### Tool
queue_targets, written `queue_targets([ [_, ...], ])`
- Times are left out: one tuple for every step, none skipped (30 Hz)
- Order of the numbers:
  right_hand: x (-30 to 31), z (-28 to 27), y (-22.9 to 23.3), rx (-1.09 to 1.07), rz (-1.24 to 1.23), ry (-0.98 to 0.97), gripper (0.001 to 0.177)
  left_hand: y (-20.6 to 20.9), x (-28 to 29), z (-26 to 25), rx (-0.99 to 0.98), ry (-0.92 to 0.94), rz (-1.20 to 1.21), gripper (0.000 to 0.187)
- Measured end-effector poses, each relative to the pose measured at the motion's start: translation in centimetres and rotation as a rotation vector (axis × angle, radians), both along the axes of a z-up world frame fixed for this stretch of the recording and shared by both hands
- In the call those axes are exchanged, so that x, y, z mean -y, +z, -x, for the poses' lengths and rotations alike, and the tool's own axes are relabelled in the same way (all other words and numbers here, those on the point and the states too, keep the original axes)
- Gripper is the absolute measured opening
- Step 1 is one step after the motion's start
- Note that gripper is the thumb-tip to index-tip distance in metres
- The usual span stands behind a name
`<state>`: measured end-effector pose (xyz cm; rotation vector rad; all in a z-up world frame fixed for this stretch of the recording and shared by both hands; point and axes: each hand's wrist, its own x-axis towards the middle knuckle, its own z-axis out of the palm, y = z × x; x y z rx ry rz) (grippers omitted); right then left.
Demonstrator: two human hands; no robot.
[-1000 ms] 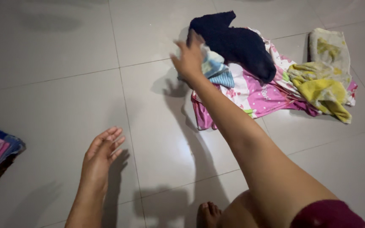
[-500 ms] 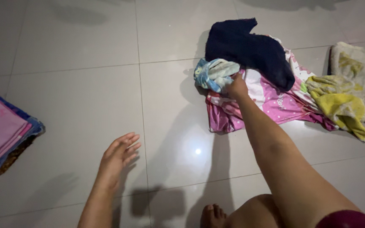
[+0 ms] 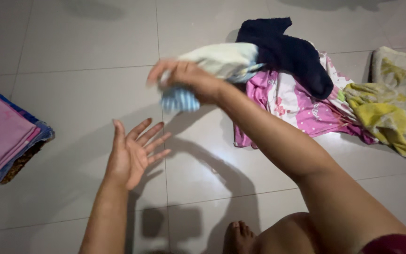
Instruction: The person folds a pink Hello Kitty towel, a white towel, and a blue towel on a tiled floor. Each towel is smoothed, folded in half multiple times, and stacked neatly.
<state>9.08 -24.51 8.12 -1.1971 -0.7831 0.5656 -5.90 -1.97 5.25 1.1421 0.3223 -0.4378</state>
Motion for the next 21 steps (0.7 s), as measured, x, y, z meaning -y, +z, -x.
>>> queue_targets([
  [-1.0, 1.6, 0.4, 0.071, 0.072, 0.129, 0.028, -0.1, -0.4, 0.1, -0.041, -0.006, 0.077, 0.099],
  [-2.1, 3.4, 0.4, 0.141, 0.143, 0.259, 0.028, -0.4, -0.6, 0.2, -0.064, -0.003, 0.058, 0.1],
  [-3.3, 5.3, 0.1, 0.062, 0.173, 0.411, 0.027, -0.9, -0.7, 0.2, -0.084, 0.0, 0.037, 0.101],
  [-4.5, 7.1, -0.3, -0.019, 0.204, 0.562, 0.027, -1.8, -0.7, 0.1, -0.104, 0.002, 0.017, 0.102],
  [-5.7, 8.9, -0.9, 0.01, 0.259, 0.628, 0.028, -2.8, -0.6, -0.4, -0.127, -0.02, 0.036, 0.091],
  [-6.6, 10.4, -1.5, 0.04, 0.314, 0.695, 0.029, -4.0, -0.5, -1.2, -0.149, -0.043, 0.055, 0.081],
  [-7.1, 11.5, -2.0, 0.015, 0.297, 0.714, 0.028, -5.4, -0.5, -1.6, -0.175, -0.064, 0.075, 0.07],
  [-7.6, 12.5, -2.6, -0.01, 0.28, 0.734, 0.027, -7.0, -0.4, -1.7, -0.174, -0.033, 0.108, 0.063],
  [-8.0, 13.0, -2.9, -0.035, 0.263, 0.756, 0.026, -8.4, -0.4, -1.9, -0.172, 0.0, 0.141, 0.056],
  [-8.2, 13.3, -3.1, -0.047, 0.291, 0.737, 0.026, -9.6, -0.6, -2.1, -0.169, 0.034, 0.175, 0.05],
  [-8.1, 13.4, -3.2, -0.056, 0.321, 0.72, 0.025, -10.8, -1.0, -2.3, -0.135, 0.09, 0.168, 0.048],
  [-8.0, 13.3, -3.3, -0.065, 0.351, 0.703, 0.025, -11.6, -1.7, -2.3, -0.102, 0.146, 0.161, 0.047],
  [-7.7, 12.8, -3.2, -0.028, 0.318, 0.678, 0.026, -12.2, -2.5, -2.3, -0.066, 0.206, 0.154, 0.046],
  [-7.3, 12.0, -3.0, 0.008, 0.284, 0.652, 0.027, -12.6, -3.5, -2.1, 0.057, 0.288, 0.221, 0.046],
  [-6.9, 11.1, -2.8, 0.046, 0.248, 0.631, 0.029, -12.8, -4.9, -1.8, 0.185, 0.372, 0.284, 0.047],
  [-6.2, 10.2, -2.4, 0.095, 0.258, 0.583, 0.028, -12.9, -6.2, -1.7, 0.315, 0.454, 0.345, 0.047],
  [-5.5, 9.0, -2.0, 0.146, 0.266, 0.543, 0.028, -12.7, -7.8, -2.4, 0.299, 0.594, 0.399, 0.046],
  [-4.7, 7.5, -1.5, 0.143, 0.314, 0.444, 0.026, -12.5, -9.6, -3.5, 0.286, 0.733, 0.453, 0.045],
  [-3.7, 6.3, -1.1, 0.135, 0.355, 0.347, 0.024, -12.5, -11.6, -4.1, 0.356, 0.828, 0.499, 0.041],
  [-2.3, 4.9, -0.5, 0.137, 0.421, 0.208, 0.028, -12.8, -13.6, -4.4, 0.43, 0.922, 0.543, 0.037],
  [-1.3, 3.7, -0.2, 0.013, 0.365, 0.121, 0.027, -13.1, -15.6, -4.9, 0.434, 0.989, 0.556, 0.031],
])
